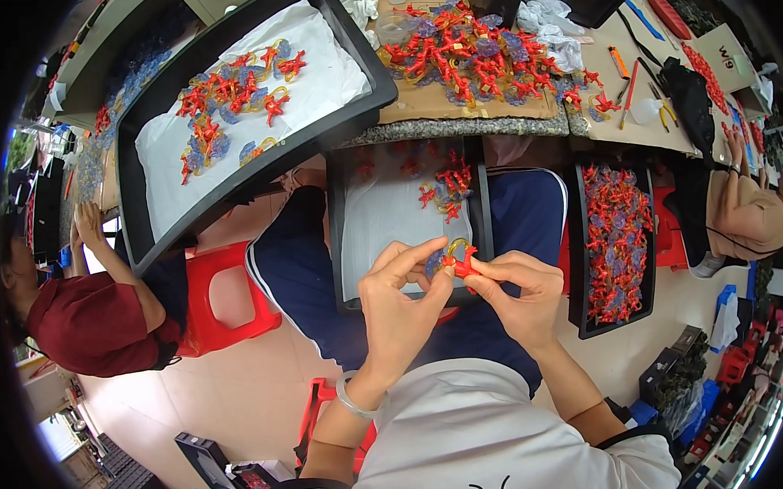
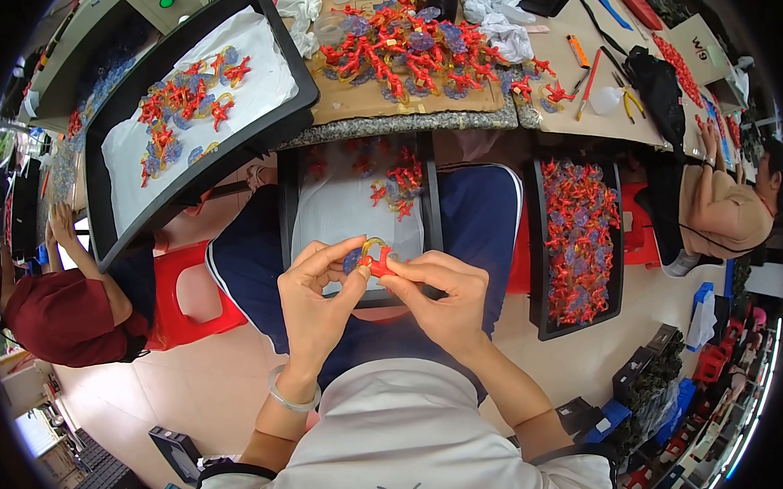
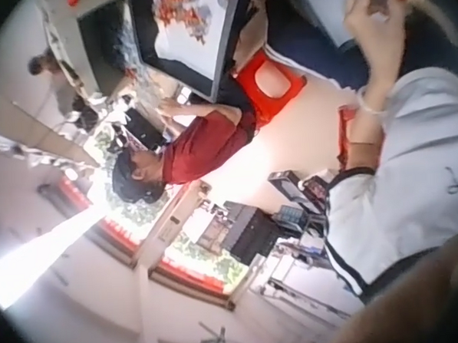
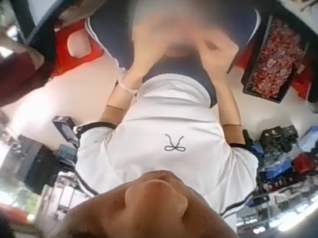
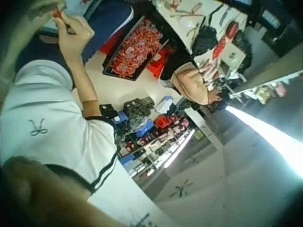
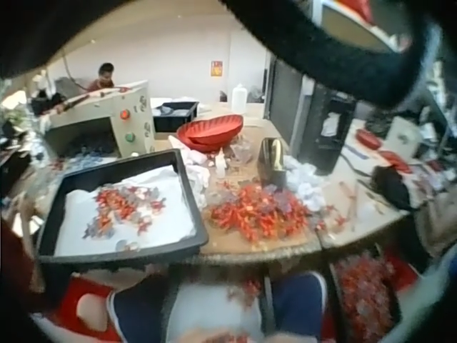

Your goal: The person assembles small plastic toy figures by hand, applying paint with a brush or glue from a bottle to detailed parts.

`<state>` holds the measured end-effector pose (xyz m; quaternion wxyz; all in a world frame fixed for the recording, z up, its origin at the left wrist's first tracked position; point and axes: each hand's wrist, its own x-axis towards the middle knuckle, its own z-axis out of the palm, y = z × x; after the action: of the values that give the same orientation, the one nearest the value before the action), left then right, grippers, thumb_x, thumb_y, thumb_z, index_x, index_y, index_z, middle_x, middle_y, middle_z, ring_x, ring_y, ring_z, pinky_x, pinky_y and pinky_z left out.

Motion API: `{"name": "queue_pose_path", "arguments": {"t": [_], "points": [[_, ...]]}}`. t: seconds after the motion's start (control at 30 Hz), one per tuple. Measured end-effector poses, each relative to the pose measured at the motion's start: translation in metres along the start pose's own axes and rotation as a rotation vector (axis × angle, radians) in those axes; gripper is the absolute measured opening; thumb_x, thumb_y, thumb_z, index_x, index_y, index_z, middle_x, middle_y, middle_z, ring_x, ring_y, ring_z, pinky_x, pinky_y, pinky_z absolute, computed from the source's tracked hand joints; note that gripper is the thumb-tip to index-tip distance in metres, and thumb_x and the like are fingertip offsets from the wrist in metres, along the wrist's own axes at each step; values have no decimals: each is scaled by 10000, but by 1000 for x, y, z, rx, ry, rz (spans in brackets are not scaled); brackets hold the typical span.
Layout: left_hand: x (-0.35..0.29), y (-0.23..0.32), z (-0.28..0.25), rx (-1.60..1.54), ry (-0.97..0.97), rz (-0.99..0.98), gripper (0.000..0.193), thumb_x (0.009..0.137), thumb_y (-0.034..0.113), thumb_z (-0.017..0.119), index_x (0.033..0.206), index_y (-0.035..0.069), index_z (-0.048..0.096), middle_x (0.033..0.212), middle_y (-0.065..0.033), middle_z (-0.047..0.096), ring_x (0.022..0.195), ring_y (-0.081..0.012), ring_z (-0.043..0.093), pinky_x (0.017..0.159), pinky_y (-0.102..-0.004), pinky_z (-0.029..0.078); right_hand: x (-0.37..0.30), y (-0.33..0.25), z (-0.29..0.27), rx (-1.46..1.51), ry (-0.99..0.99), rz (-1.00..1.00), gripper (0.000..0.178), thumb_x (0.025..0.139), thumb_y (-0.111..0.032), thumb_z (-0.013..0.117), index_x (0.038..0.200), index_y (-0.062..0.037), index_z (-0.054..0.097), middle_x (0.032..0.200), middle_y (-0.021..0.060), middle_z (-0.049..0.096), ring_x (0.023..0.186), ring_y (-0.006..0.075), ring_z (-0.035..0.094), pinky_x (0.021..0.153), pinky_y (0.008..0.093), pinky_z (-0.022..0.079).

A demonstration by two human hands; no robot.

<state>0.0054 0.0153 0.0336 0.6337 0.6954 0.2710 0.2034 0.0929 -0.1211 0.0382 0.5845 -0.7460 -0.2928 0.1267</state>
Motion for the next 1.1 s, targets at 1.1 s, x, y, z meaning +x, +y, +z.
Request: {"name": "queue_pose_path", "arguments": {"t": [1.1], "points": [[-79, 60, -69, -148, 482, 269, 295, 772, 12, 633, 1062, -39, 657, 818, -110, 523, 634, -198, 552, 590, -312, 458, 6, -98, 51, -39, -352, -516, 184, 804, -3, 740, 967, 74, 705, 823, 125, 668, 675, 183, 611, 624, 271, 520]]}}
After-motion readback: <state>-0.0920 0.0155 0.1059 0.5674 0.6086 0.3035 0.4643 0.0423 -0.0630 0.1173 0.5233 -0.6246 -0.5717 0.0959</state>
